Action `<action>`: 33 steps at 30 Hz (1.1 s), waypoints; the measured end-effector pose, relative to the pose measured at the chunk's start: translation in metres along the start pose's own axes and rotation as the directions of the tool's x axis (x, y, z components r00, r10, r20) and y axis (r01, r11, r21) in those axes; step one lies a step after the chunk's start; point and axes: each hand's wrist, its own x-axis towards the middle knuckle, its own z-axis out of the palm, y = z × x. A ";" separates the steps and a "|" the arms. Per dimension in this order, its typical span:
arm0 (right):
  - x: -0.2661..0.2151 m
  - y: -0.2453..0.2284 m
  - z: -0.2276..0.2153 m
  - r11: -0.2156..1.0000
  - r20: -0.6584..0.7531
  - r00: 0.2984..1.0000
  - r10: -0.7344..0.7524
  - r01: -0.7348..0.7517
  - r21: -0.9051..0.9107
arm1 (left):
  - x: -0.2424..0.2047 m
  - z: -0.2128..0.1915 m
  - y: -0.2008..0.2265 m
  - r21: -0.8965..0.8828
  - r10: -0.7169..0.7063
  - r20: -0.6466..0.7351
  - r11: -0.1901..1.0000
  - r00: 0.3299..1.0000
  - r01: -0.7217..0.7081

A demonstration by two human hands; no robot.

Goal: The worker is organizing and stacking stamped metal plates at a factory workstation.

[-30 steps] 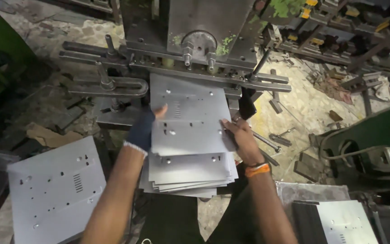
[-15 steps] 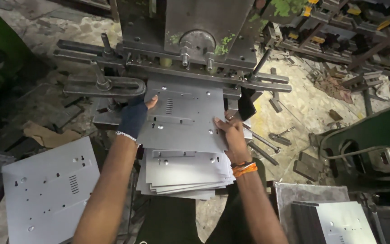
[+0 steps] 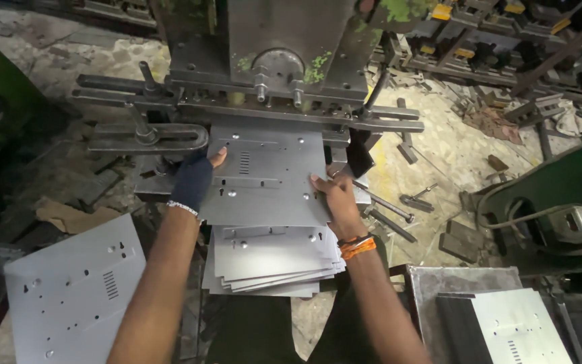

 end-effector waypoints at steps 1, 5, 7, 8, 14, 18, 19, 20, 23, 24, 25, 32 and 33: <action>-0.003 -0.006 0.005 1.000 -0.004 1.000 -0.004 0.004 0.002 | 0.003 0.002 -0.007 0.000 0.005 0.003 1.000 1.000 -0.005; -0.015 -0.022 0.016 0.999 -0.011 1.000 0.024 -0.023 0.033 | 0.010 0.007 -0.022 0.105 0.013 -0.031 0.994 0.999 -0.009; -0.019 -0.025 0.020 1.000 0.054 0.999 -0.005 0.004 0.023 | 0.007 0.005 -0.017 0.059 -0.046 -0.035 0.997 0.998 0.048; -0.020 -0.026 0.021 1.000 -0.015 1.000 0.028 -0.027 0.009 | 0.003 0.004 -0.010 -0.128 -0.073 0.034 0.989 0.997 0.077; -0.015 -0.003 0.002 0.999 0.004 1.000 -0.018 0.018 -0.047 | -0.007 -0.002 -0.005 -0.033 0.098 0.008 0.995 0.995 -0.098; -0.023 -0.008 -0.009 0.993 -0.107 0.992 0.068 -0.078 -0.087 | -0.052 -0.024 0.071 0.096 -0.046 0.033 0.994 0.998 0.043; -0.027 -0.008 -0.014 0.993 -0.107 0.992 0.064 -0.074 -0.087 | -0.060 -0.024 0.070 0.096 -0.042 0.032 0.995 0.999 0.039; -0.034 -0.004 -0.019 0.948 -0.060 0.998 -0.004 -0.015 -0.317 | -0.074 -0.025 0.067 -0.206 -0.025 -0.003 0.978 1.000 0.024; -0.069 -0.019 -0.008 0.498 0.073 0.911 -0.407 0.288 -0.818 | -0.100 -0.034 0.028 -0.385 0.122 -0.229 0.900 0.966 -0.205; -0.079 -0.030 0.002 0.001 0.287 0.704 -0.650 0.378 -0.926 | -0.104 -0.040 0.011 -0.236 0.285 -0.390 0.888 0.876 -0.394; -0.088 -0.038 0.019 -0.002 0.298 0.705 -0.644 0.388 -0.922 | -0.117 -0.052 0.016 -0.233 0.277 -0.399 0.891 0.874 -0.389; -0.160 0.012 0.160 0.768 0.419 0.885 -0.204 0.410 -0.493 | -0.228 -0.149 -0.021 -0.237 -0.144 -0.595 0.971 0.791 -0.002; -0.173 0.033 0.175 0.834 0.524 0.844 -0.114 0.368 -0.412 | -0.246 -0.159 -0.032 -0.389 -0.321 -0.580 0.917 0.748 0.093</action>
